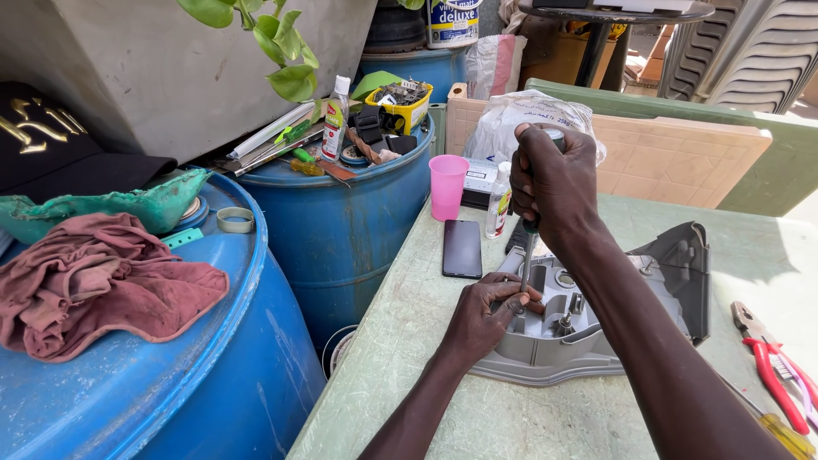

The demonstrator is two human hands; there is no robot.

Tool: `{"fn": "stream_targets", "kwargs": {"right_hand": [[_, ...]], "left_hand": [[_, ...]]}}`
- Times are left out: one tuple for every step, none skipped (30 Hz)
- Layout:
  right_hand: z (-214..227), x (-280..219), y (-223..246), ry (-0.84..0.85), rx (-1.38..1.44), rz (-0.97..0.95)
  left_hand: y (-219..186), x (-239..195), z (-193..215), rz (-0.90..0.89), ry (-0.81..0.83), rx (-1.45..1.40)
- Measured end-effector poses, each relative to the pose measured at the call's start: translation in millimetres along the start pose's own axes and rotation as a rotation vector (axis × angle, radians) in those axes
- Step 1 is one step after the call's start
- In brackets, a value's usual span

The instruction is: Disassembling a car tail light assembly using a screwdriver

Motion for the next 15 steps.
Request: {"fn": "stream_targets", "kwargs": {"right_hand": [[2,-1,2,-0.034,-0.032,0.023],[3,-2,5,-0.066,-0.065,0.046],[6,0,3,-0.067,-0.067,0.049],[11,3,2,-0.093,-0.04,0.042],[16,7,0,-0.118,-0.013,0.035],[28,9,0,-0.122,-0.023,0.041],[39,12,-3,-0.113,0.071,0.002],[46,17,-7,-0.094,0.172,-0.037],[57,19,6,-0.087,0.169,-0.032],[72,18,17,-0.117,0.207,-0.017],[87,18,29,-0.146,0.244,-0.001],[97,12,40,-0.145,0.242,0.002],[113,6,52,-0.218,0.186,0.013],[130,-1,64,-0.292,0.13,0.026],[156,-2,59,-0.292,0.128,0.029]], "left_hand": [[-1,0,0,0.001,-0.007,0.006],[-2,0,0,0.001,-0.014,0.011],[-3,-1,1,-0.001,-0.013,0.01],[-3,0,1,-0.001,-0.024,0.005],[-3,1,2,-0.001,-0.035,-0.001],[-4,1,-1,-0.007,-0.031,-0.01],[-4,1,-3,0.0,-0.047,-0.038],[-4,2,0,0.005,-0.071,-0.058],[-9,5,2,-0.002,-0.075,-0.059],[-12,5,2,0.021,-0.055,-0.052],[-15,5,1,0.043,-0.034,-0.045],[-17,6,2,0.04,-0.035,-0.047],[-19,7,3,0.053,-0.046,-0.101],[-19,7,4,0.066,-0.055,-0.156],[-21,11,6,0.063,-0.054,-0.157]]}}
Point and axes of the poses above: each hand's wrist, its own x-axis towards the middle knuckle, its own z-axis out of the back of the hand, y = z × x, the point moved 8 cm from there along x, towards the middle knuckle
